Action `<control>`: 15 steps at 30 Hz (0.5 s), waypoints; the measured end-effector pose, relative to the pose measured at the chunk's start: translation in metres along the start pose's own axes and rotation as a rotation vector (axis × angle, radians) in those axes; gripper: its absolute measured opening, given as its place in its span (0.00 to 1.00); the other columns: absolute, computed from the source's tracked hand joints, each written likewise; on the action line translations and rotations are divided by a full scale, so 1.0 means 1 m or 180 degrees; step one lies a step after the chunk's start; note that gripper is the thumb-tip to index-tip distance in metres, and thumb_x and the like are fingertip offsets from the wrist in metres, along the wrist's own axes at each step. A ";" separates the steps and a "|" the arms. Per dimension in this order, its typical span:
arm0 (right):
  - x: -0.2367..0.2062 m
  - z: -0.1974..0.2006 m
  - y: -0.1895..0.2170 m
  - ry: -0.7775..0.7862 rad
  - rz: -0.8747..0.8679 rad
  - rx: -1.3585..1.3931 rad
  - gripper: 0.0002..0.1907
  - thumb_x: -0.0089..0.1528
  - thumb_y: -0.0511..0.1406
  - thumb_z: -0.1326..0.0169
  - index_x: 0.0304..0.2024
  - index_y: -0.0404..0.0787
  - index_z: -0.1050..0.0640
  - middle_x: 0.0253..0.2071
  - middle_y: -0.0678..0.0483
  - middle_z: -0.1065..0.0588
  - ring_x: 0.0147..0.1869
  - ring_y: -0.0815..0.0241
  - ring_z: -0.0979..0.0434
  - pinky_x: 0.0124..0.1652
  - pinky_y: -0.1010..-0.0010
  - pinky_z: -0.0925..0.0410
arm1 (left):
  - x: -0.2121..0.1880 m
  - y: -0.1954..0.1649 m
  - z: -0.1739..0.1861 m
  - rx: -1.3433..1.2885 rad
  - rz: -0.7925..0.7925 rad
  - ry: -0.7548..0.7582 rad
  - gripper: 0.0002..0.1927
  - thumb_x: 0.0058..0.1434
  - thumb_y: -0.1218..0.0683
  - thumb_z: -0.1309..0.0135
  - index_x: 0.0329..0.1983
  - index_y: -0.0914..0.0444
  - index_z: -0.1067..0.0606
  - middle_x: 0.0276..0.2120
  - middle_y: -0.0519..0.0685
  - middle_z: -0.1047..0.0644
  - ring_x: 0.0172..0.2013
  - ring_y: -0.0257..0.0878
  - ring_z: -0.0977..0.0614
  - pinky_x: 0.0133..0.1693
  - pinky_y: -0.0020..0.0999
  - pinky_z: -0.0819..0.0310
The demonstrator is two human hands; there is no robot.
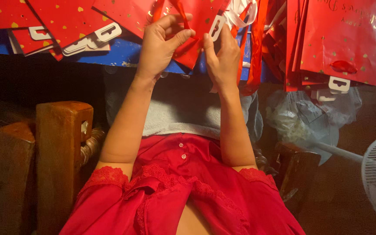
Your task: The person sits on a chair and ties red ribbons on red Valentine's Day gift bags placed on the lap. They repeatedly thread ribbons through the bag handles and tie them into bows, finishing each bag before moving to the next.
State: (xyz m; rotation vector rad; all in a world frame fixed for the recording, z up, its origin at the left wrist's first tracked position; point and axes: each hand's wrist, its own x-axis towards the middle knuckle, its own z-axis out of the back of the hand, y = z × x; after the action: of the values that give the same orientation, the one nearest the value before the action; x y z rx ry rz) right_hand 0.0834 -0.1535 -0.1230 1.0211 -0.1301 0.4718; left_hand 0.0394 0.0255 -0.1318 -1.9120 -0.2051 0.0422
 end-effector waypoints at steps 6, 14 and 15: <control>0.002 0.001 0.002 0.0015 0.0042 0.0073 0.09 0.71 0.37 0.47 0.48 0.36 0.25 0.37 0.48 0.20 0.44 0.49 0.19 0.44 0.60 0.30 | 0.007 -0.019 0.004 -0.0030 -0.0281 -0.0525 0.09 0.68 0.59 0.36 0.49 0.67 0.18 0.41 0.45 0.16 0.41 0.30 0.19 0.48 0.27 0.23; 0.001 0.001 0.003 -0.0022 0.0093 0.0135 0.09 0.70 0.35 0.48 0.49 0.35 0.25 0.39 0.45 0.22 0.45 0.46 0.20 0.45 0.59 0.31 | 0.020 -0.048 0.021 -0.0696 -0.0703 -0.0672 0.04 0.64 0.58 0.38 0.40 0.63 0.19 0.36 0.42 0.17 0.36 0.29 0.18 0.44 0.27 0.22; 0.001 0.001 0.002 -0.0007 0.0064 0.0125 0.09 0.70 0.35 0.48 0.49 0.35 0.25 0.38 0.45 0.22 0.45 0.46 0.21 0.45 0.59 0.31 | 0.021 -0.049 0.024 -0.0656 -0.0671 -0.0983 0.03 0.63 0.61 0.37 0.38 0.63 0.20 0.33 0.42 0.18 0.32 0.29 0.22 0.38 0.26 0.28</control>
State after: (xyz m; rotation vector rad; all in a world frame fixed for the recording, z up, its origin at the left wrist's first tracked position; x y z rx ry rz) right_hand 0.0831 -0.1529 -0.1209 1.0596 -0.1335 0.4931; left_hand 0.0507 0.0677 -0.0932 -2.0721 -0.6392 0.1813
